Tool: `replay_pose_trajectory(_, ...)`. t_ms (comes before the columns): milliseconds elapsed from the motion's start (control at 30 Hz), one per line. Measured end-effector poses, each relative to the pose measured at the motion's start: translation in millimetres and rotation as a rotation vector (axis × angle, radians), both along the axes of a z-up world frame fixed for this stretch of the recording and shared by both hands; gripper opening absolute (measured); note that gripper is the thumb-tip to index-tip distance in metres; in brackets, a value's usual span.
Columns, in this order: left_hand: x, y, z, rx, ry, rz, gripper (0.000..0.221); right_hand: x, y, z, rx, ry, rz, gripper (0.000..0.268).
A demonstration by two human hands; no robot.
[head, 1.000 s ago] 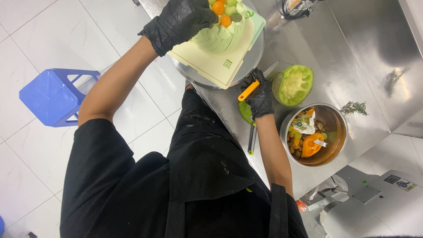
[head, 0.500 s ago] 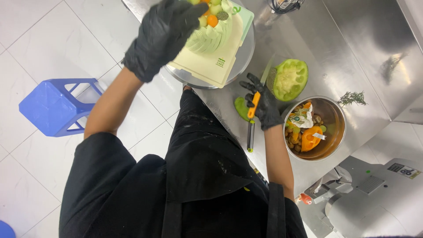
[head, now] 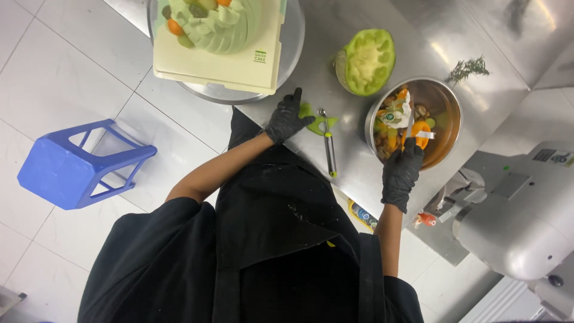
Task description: The person is using a melon baller to scoop small spheres from a piece of melon and then using a knife to slice more pieces of melon for cake decoration.
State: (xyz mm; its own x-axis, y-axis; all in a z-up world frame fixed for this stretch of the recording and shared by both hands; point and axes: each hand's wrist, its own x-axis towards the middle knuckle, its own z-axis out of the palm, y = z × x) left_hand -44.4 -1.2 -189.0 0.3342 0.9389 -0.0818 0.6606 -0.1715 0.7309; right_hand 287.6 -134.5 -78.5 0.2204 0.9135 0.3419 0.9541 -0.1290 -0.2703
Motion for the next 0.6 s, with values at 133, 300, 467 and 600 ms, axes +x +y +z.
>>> replay_pose_trajectory(133,11.1,16.5,-53.1,-0.035,-0.016,-0.049,0.089,-31.2,1.9,30.7,-0.120,-0.046,-0.088,0.039)
replay_pose_trajectory(300,9.6,31.6,-50.0,-0.204,-0.280,-0.088,0.040,-116.0,9.6,32.9,-0.298,0.313,0.058,0.047)
replay_pose_trajectory(467,1.8,36.4,-3.6,-0.673,-0.446,0.046,0.025,-126.0,14.1,-55.2,-0.377,0.112,0.245,0.068)
replay_pose_trajectory(600,-7.3,33.6,-1.9,-0.810,-0.560,0.187,0.023,-108.8,3.4,-90.1,-0.276,0.445,0.315,0.063)
